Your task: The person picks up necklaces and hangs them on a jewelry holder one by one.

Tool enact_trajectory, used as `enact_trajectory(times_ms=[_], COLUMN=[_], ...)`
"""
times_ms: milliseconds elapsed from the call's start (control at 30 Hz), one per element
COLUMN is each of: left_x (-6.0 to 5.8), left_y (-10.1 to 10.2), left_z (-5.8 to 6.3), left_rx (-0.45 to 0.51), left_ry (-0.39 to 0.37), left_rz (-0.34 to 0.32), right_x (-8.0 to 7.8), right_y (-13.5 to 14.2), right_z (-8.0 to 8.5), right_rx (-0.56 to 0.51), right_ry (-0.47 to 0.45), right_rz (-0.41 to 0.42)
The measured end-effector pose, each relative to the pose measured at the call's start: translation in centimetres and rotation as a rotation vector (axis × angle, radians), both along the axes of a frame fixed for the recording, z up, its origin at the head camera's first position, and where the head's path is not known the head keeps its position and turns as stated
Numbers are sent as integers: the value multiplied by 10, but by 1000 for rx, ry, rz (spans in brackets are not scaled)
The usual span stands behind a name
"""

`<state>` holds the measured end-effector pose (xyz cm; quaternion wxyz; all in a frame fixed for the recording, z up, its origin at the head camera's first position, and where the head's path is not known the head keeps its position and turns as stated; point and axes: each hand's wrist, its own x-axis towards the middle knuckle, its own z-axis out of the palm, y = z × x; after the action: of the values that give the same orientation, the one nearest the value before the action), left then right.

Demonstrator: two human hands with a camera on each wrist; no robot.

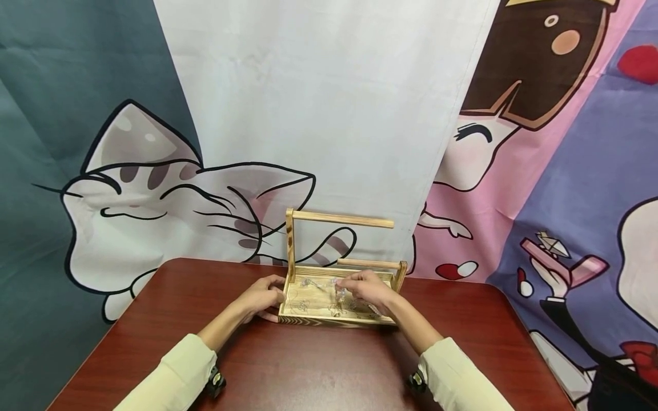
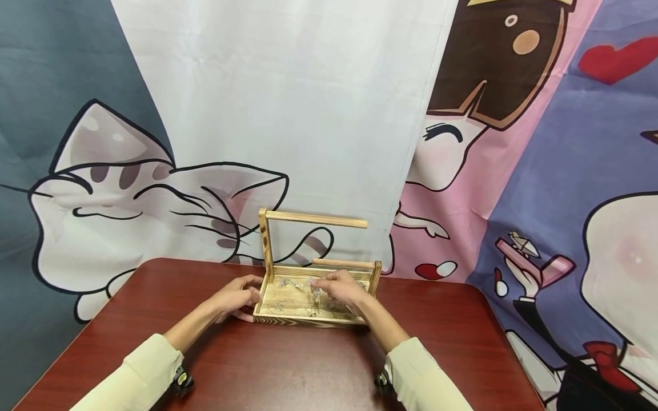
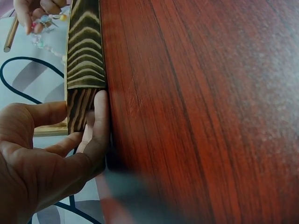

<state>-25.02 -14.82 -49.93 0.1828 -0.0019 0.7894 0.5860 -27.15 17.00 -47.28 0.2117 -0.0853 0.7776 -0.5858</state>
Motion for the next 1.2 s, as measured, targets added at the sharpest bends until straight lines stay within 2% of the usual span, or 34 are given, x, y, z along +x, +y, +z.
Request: enact_trajectory(times_ms=[133,267,567,1200], left_x=[-1,-1,-1,-1], left_y=[1,1,1,0], left_z=[0,-1,-2,-1], left_rx=[-3,-8,-5,18], left_ry=[-1,-8,-2,-12], left_rz=[-3,1,4,-2], right_x=[7,13,15,13], right_y=[1,1,6,28], right_z=[7,12,25,66], right_rx=[13,-12,-131,-182], right_ry=[62,87,49,91], right_rz=[-17,-33,-67,-85])
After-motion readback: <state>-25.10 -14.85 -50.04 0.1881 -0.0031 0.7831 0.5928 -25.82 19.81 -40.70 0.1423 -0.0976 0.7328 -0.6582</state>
